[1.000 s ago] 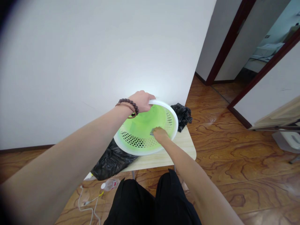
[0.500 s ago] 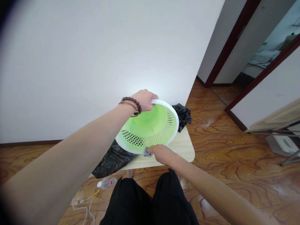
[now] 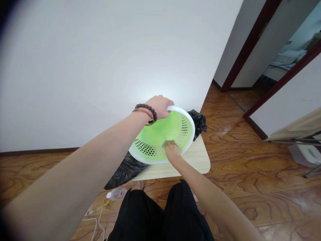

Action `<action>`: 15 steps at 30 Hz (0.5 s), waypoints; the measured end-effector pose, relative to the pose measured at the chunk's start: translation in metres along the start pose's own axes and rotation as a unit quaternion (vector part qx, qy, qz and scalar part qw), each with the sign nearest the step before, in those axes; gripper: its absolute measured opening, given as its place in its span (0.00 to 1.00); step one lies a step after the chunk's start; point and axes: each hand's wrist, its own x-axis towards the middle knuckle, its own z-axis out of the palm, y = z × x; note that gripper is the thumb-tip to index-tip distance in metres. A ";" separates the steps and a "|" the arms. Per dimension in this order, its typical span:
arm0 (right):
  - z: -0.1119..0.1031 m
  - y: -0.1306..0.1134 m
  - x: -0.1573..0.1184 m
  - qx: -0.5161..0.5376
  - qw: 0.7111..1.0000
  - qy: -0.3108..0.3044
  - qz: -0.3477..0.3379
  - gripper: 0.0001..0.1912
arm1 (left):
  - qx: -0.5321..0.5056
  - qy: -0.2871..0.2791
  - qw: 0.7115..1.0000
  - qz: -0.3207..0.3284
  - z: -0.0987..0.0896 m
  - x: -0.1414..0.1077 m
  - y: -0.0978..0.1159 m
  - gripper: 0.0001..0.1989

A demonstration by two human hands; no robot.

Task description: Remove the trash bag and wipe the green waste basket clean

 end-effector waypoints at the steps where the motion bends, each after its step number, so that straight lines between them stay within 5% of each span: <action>1: 0.001 -0.007 -0.008 0.031 1.000 -0.007 0.001 0.23 | 0.002 0.004 1.000 0.001 0.000 0.000 0.001 0.19; 9: -0.016 -0.032 -0.053 0.166 0.979 -0.022 -0.114 0.29 | 0.015 0.004 1.000 0.006 -0.001 -0.001 0.000 0.18; 15: -0.039 0.001 -0.007 0.024 0.994 0.048 -0.099 0.24 | 0.017 -0.003 1.000 0.001 -0.002 -0.002 -0.003 0.18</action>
